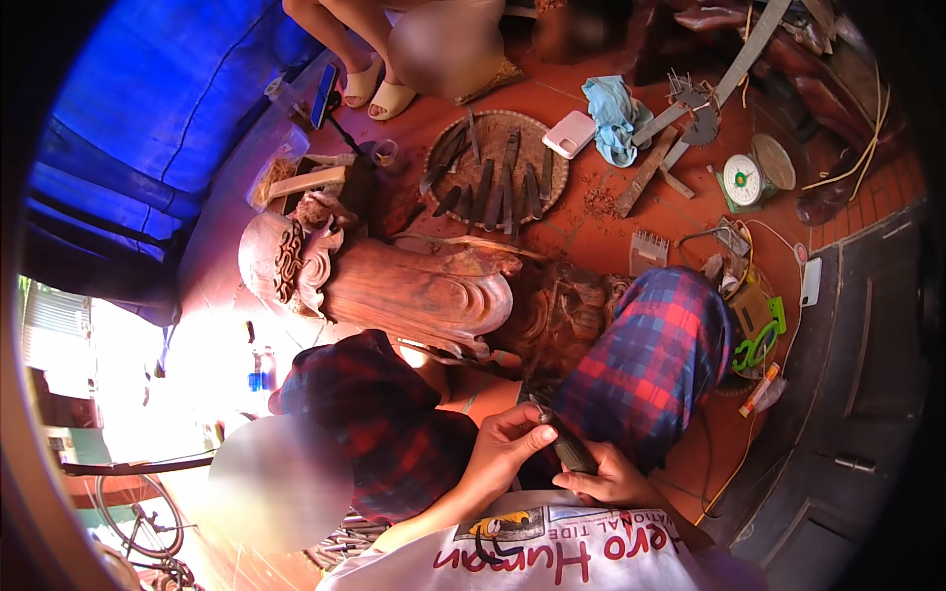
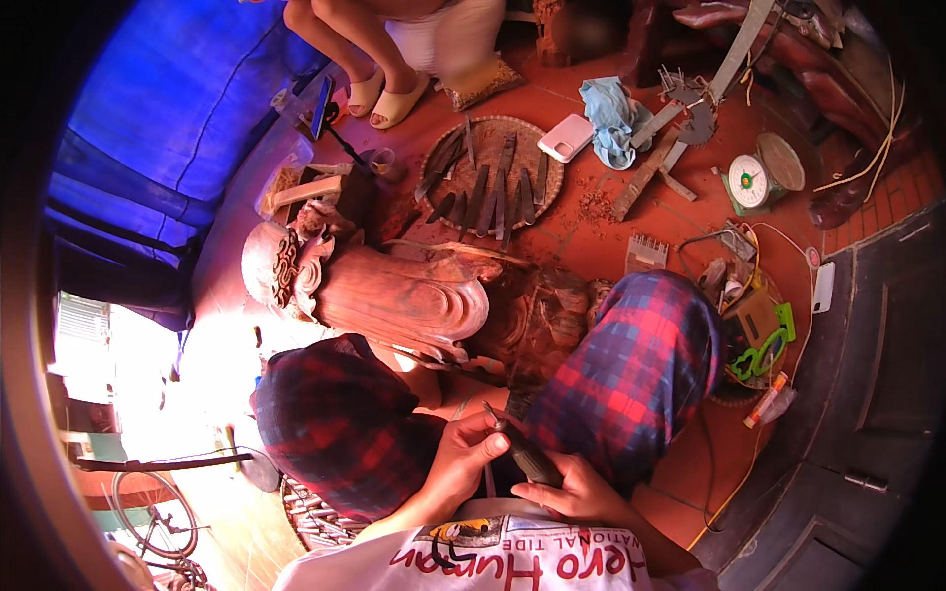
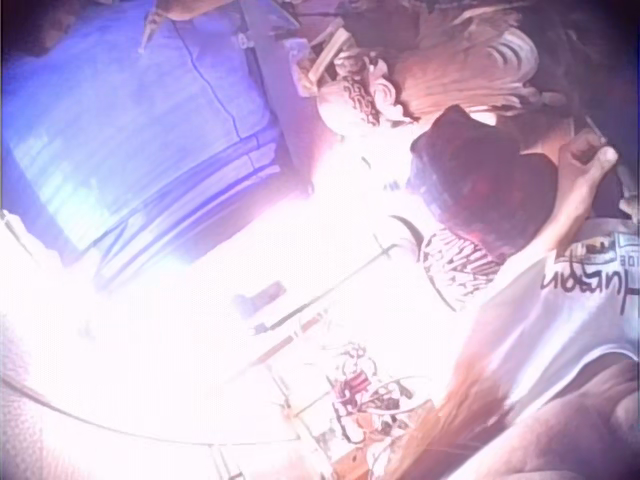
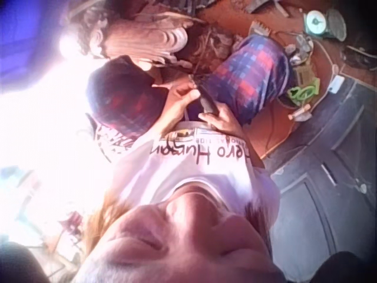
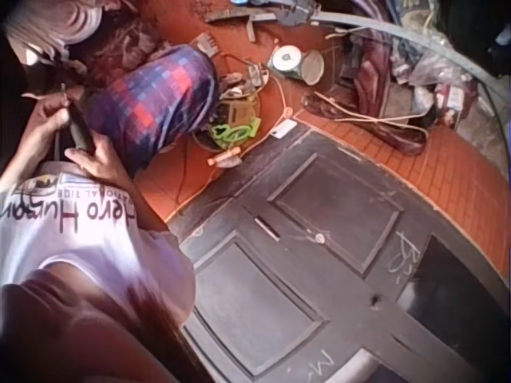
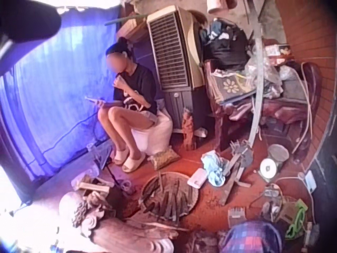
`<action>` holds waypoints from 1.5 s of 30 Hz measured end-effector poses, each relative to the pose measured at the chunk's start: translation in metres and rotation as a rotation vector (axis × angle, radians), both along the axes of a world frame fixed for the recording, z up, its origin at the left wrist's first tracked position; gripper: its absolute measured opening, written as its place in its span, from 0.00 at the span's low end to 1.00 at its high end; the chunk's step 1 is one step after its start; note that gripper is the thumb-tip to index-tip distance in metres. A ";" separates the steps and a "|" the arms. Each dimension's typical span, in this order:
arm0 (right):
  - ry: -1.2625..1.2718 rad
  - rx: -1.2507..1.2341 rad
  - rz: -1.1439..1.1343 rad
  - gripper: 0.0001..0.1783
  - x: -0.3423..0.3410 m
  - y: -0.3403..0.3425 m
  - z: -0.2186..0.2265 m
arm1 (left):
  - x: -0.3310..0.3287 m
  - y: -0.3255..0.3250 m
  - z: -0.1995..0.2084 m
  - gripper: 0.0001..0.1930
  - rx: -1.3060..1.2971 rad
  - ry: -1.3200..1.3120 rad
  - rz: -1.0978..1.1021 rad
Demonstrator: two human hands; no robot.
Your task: The person carves a wooden sculpture using a rotary power tool and a chisel. They switch between tools to refine the details of the wood piece and wipe away debris with their hands.
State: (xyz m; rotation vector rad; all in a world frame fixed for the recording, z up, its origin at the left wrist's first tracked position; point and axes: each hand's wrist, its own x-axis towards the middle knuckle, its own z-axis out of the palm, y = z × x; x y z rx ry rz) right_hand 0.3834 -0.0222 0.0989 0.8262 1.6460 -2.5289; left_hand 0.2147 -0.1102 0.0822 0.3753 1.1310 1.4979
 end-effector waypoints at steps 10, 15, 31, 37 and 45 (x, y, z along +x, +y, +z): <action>0.265 -0.230 -0.040 0.21 -0.011 -0.016 -0.015 | 0.000 0.006 0.018 0.15 -0.015 0.330 0.009; 0.122 -0.251 0.058 0.21 -0.008 -0.001 -0.010 | 0.007 0.015 0.018 0.23 -0.030 -0.007 0.021; 0.136 0.242 0.219 0.19 0.025 0.125 0.027 | 0.016 0.048 0.020 0.19 0.021 -0.066 0.166; -0.112 0.640 -0.985 0.13 0.122 0.200 -0.001 | -0.018 0.070 0.035 0.23 0.357 -0.374 0.278; -1.035 1.074 -0.836 0.27 0.246 0.258 -0.130 | -0.129 0.157 0.101 0.19 0.931 -0.555 -0.004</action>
